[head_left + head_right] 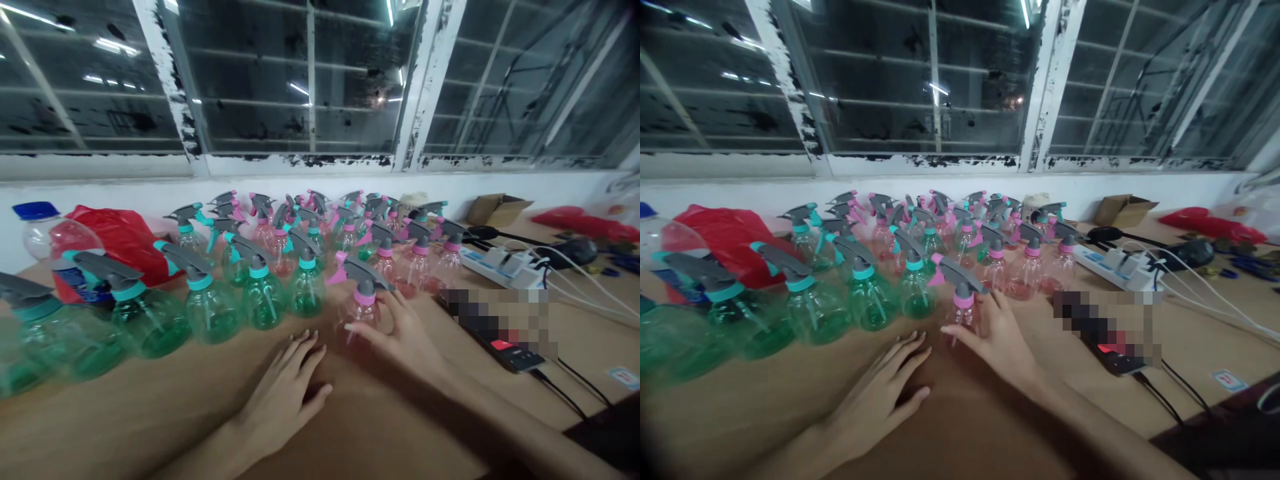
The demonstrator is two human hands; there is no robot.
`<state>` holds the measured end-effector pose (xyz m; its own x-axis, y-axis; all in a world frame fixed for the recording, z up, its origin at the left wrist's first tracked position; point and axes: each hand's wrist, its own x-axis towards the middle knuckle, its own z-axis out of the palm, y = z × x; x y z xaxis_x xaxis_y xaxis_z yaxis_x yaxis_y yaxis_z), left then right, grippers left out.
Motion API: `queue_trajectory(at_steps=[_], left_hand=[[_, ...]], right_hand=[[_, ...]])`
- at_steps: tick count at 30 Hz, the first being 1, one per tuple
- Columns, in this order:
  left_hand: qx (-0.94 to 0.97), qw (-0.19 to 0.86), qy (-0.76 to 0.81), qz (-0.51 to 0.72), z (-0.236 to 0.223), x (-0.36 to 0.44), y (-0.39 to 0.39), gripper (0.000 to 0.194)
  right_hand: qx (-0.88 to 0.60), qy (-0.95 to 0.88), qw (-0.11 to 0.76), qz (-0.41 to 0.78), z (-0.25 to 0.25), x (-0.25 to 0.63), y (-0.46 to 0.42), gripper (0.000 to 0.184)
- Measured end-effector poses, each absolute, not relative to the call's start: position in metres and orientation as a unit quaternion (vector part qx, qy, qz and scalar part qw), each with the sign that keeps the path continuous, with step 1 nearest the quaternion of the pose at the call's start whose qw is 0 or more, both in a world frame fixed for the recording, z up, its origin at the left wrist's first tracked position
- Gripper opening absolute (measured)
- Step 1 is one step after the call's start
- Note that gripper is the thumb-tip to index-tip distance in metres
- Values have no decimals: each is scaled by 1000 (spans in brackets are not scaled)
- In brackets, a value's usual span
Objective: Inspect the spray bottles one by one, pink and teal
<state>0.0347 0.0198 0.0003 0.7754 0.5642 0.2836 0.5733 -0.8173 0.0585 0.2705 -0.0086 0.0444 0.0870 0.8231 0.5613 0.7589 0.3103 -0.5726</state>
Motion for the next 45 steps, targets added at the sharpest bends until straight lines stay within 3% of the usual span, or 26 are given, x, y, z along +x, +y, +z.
queue_trajectory(at_steps=[12, 20, 27, 29, 32, 35, 45], left_hand=[[-949, -18, -282, -144, 2, 53, 22, 49], [-952, -30, -272, -140, 5, 64, 28, 49], [-953, -23, -265, -147, 3, 69, 31, 49], [-952, -15, -266, -151, 1, 69, 31, 49], [-951, -4, -266, -157, -1, 68, 32, 49], [-949, -6, -268, -166, 0, 68, 32, 47], [-941, -8, -288, -177, 2, 69, 25, 45]], right_hand=[[-625, -633, 457, -15, 37, 277, 59, 54], [-639, -640, 424, -41, 48, 271, 76, 53], [-633, -650, 416, -52, 54, 272, 66, 66], [-622, -656, 425, -45, 57, 282, 56, 59], [-624, -647, 437, -37, 60, 309, 41, 33], [-655, -616, 436, -41, 59, 337, 35, 30], [-751, -562, 342, -56, 55, 336, 67, 69]])
